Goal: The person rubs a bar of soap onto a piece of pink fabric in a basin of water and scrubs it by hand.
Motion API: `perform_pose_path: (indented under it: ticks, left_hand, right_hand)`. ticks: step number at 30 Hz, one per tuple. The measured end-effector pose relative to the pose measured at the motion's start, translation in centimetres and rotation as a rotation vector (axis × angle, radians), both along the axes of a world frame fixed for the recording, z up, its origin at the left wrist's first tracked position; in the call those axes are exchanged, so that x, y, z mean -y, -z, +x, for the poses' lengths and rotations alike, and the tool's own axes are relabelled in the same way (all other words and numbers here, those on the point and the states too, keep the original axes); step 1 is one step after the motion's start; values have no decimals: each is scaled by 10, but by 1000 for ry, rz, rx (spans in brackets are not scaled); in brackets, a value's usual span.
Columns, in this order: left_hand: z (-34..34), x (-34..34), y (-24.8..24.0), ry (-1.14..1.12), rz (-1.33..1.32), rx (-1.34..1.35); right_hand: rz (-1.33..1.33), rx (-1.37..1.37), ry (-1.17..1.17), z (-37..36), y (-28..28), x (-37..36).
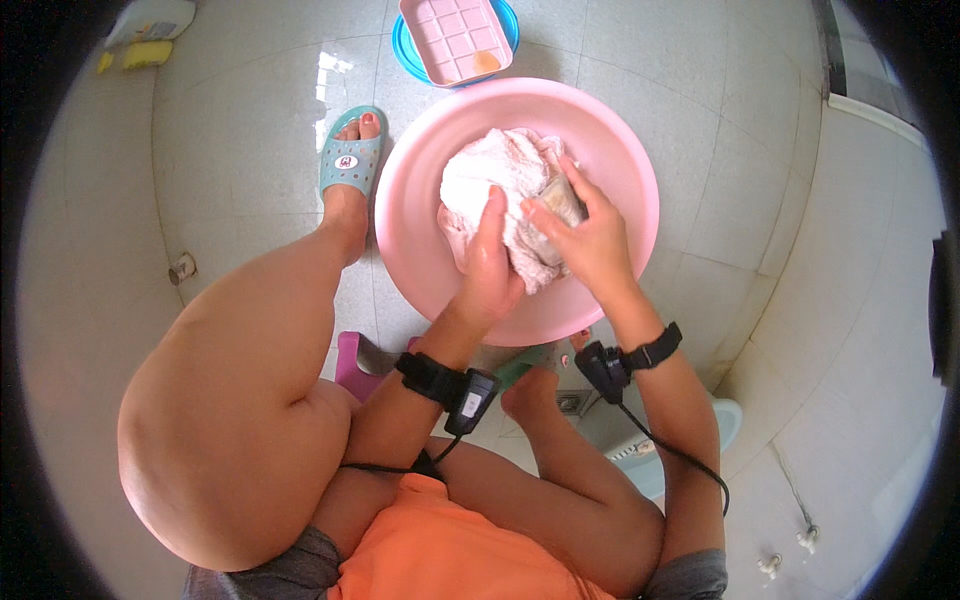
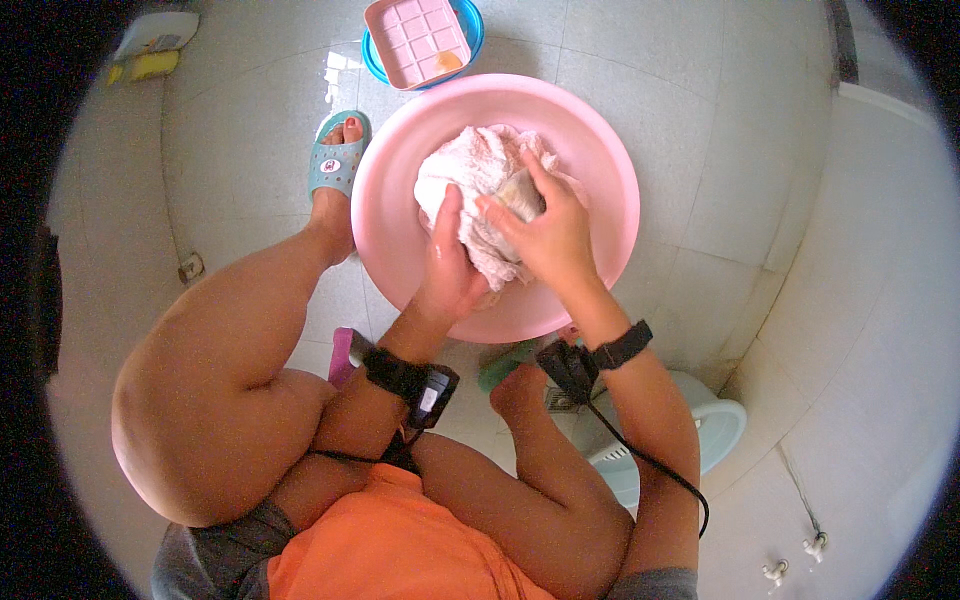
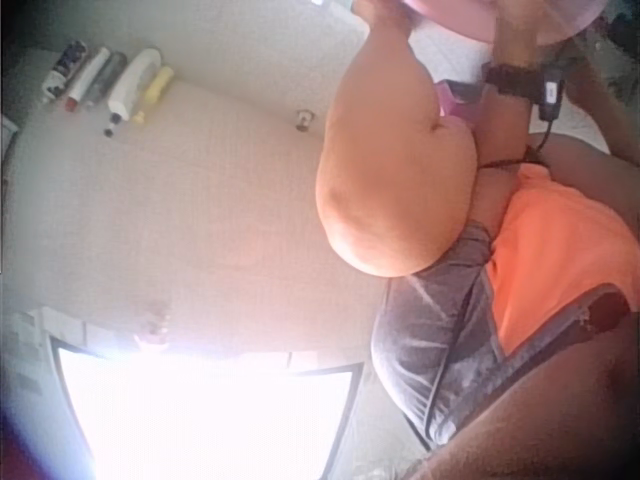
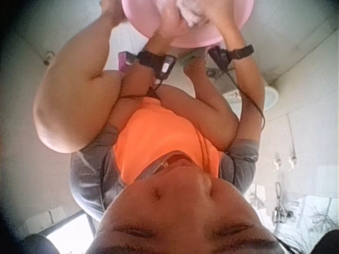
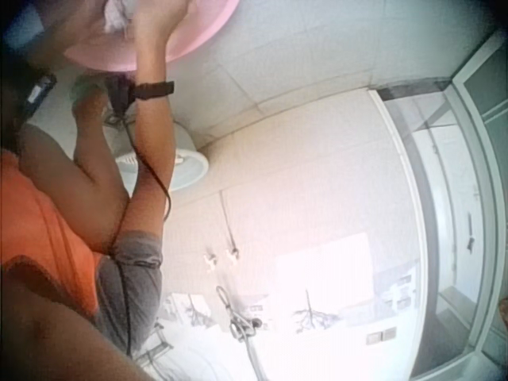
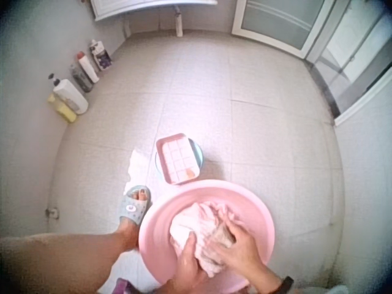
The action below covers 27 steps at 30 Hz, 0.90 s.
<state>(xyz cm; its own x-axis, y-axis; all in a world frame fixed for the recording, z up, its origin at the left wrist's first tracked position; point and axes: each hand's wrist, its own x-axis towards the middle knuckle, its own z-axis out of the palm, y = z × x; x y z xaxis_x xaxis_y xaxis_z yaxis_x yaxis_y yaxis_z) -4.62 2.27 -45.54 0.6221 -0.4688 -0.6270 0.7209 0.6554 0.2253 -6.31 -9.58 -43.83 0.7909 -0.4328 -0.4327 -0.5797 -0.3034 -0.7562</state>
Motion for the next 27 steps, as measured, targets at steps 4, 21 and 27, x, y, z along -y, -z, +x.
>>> perform_pose_path:
  ticks: [4,21,27]
  left_hand:
    - [-19,-53,50,354,621,755]
    - [-14,-25,38,24,-335,-231]
    - [-2,-25,25,5,-190,-291]
  right_hand:
    - [-151,336,-358,-15,-45,-46]
    - [-361,398,-330,19,6,-30]
    - [-222,206,-202,-15,36,-10]
